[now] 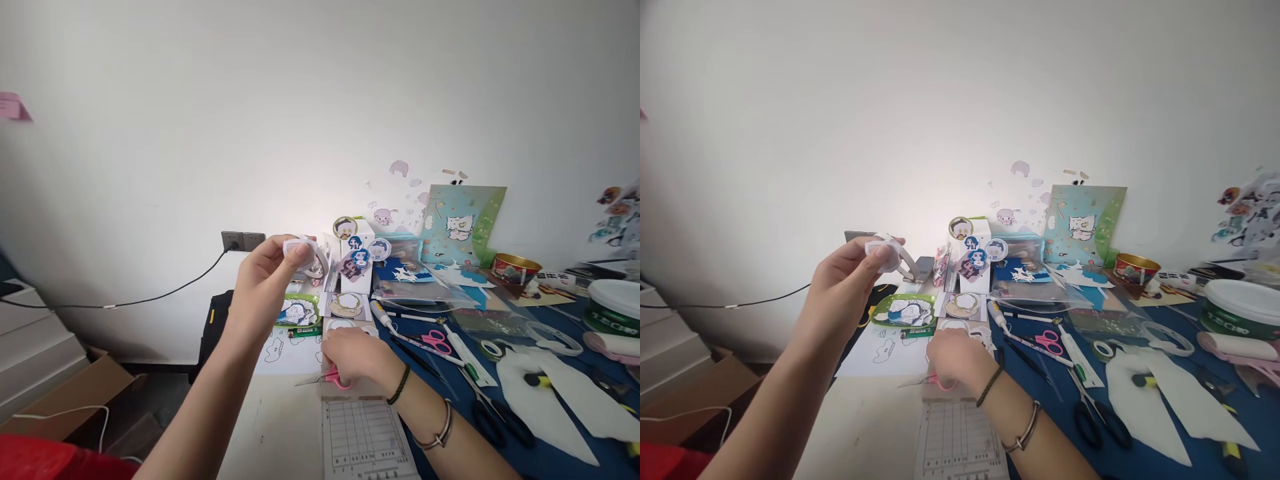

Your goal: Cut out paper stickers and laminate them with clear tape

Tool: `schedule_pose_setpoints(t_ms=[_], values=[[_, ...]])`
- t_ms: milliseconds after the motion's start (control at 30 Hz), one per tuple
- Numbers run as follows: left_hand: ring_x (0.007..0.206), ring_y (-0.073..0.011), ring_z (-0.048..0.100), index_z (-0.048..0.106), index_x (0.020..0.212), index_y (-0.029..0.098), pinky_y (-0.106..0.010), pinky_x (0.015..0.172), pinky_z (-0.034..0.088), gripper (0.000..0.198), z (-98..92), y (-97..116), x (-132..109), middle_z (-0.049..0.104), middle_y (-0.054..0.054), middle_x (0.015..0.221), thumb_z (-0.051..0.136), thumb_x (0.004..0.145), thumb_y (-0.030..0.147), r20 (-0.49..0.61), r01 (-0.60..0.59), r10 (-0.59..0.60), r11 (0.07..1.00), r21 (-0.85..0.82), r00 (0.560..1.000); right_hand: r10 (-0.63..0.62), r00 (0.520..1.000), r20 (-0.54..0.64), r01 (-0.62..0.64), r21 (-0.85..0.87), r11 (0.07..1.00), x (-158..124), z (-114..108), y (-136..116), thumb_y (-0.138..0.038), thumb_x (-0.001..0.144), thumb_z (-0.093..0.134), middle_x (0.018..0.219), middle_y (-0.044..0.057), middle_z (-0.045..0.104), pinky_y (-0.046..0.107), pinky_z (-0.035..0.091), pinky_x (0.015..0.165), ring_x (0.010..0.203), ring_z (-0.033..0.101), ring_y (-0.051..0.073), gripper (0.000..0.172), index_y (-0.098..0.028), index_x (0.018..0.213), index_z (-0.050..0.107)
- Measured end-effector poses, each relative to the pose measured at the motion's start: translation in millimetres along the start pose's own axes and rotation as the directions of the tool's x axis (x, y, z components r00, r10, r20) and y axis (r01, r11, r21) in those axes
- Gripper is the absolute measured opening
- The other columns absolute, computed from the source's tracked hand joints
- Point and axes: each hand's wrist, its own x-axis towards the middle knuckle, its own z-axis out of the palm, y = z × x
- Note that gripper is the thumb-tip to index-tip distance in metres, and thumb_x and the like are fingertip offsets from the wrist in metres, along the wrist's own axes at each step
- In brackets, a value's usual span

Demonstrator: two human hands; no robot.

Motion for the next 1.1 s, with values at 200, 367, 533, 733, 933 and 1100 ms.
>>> schedule_pose_setpoints(t_ms=[200, 367, 533, 733, 933, 1100], values=[[0.086, -0.0174, 0.059, 0.059, 0.079, 0.019, -0.027, 0.071, 0.046, 0.016, 6.7, 3, -7, 0.063, -0.004, 0.085, 0.060, 0.084, 0.034, 0.086, -0.051, 0.046, 0.997, 0.061, 0.995, -0.021, 0.995, 0.095, 0.025, -0.047, 0.999, 5, -2, -4, 0.000, 0.051, 0.060, 0.079, 0.008, 0.068, 0.025, 0.037, 0.046, 0.062, 0.060, 0.020, 0.025, -0.012, 0.070, 0.071], [0.079, -0.0164, 0.056, 0.059, 0.078, 0.019, -0.028, 0.071, 0.044, 0.014, 12.3, 2, -11, 0.060, -0.003, 0.082, 0.058, 0.086, 0.031, 0.145, -0.161, 0.138, 0.973, 0.162, 0.980, -0.036, 0.999, 0.026, 0.036, -0.020, 0.999, 11, 8, -5, -0.008, 0.057, 0.061, 0.074, 0.006, 0.067, 0.026, 0.036, 0.049, 0.063, 0.058, 0.019, 0.019, -0.014, 0.074, 0.068], [0.087, -0.0188, 0.058, 0.060, 0.076, 0.020, -0.029, 0.076, 0.043, 0.011, 5.9, 3, -7, 0.063, -0.004, 0.083, 0.060, 0.084, 0.027, 0.140, -0.251, 0.224, 0.940, 0.231, 0.965, -0.256, 0.957, -0.137, 0.283, 0.239, 0.929, 1, -3, 9, -0.019, 0.059, 0.068, 0.072, -0.003, 0.064, 0.021, 0.037, 0.055, 0.066, 0.057, 0.014, 0.019, -0.019, 0.076, 0.060], [0.089, -0.0202, 0.062, 0.064, 0.075, 0.018, -0.030, 0.075, 0.048, 0.013, -9.4, 5, 1, 0.067, -0.004, 0.079, 0.064, 0.081, 0.029, 0.056, -0.155, 0.148, 0.973, 0.172, 0.987, -0.572, 0.812, -0.118, 0.503, 0.639, 0.582, -64, -48, 27, -0.010, 0.072, 0.059, 0.074, -0.002, 0.063, 0.019, 0.042, 0.058, 0.067, 0.059, 0.011, 0.021, -0.017, 0.092, 0.060], [0.095, -0.0230, 0.063, 0.067, 0.067, 0.020, -0.034, 0.080, 0.049, 0.010, -8.1, 2, 3, 0.067, -0.003, 0.074, 0.071, 0.073, 0.026, 0.162, -0.076, 0.084, 0.995, -0.059, 0.983, -0.174, 0.782, -0.598, 0.623, 0.753, 0.213, -101, -53, 37, -0.046, 0.059, 0.081, 0.053, -0.007, 0.043, 0.019, 0.024, 0.038, 0.042, 0.031, 0.005, 0.045, -0.016, 0.085, 0.059], [0.103, -0.0242, 0.061, 0.070, 0.067, 0.021, -0.035, 0.083, 0.049, 0.010, -7.8, -2, 1, 0.070, -0.004, 0.082, 0.072, 0.074, 0.027, 0.314, 0.041, 0.016, 0.984, -0.176, 0.949, -0.098, 0.796, -0.597, 0.596, 0.745, 0.299, -107, -57, 29, -0.041, 0.065, 0.078, 0.052, -0.007, 0.038, 0.023, 0.019, 0.042, 0.044, 0.025, 0.005, 0.034, -0.015, 0.080, 0.063]])
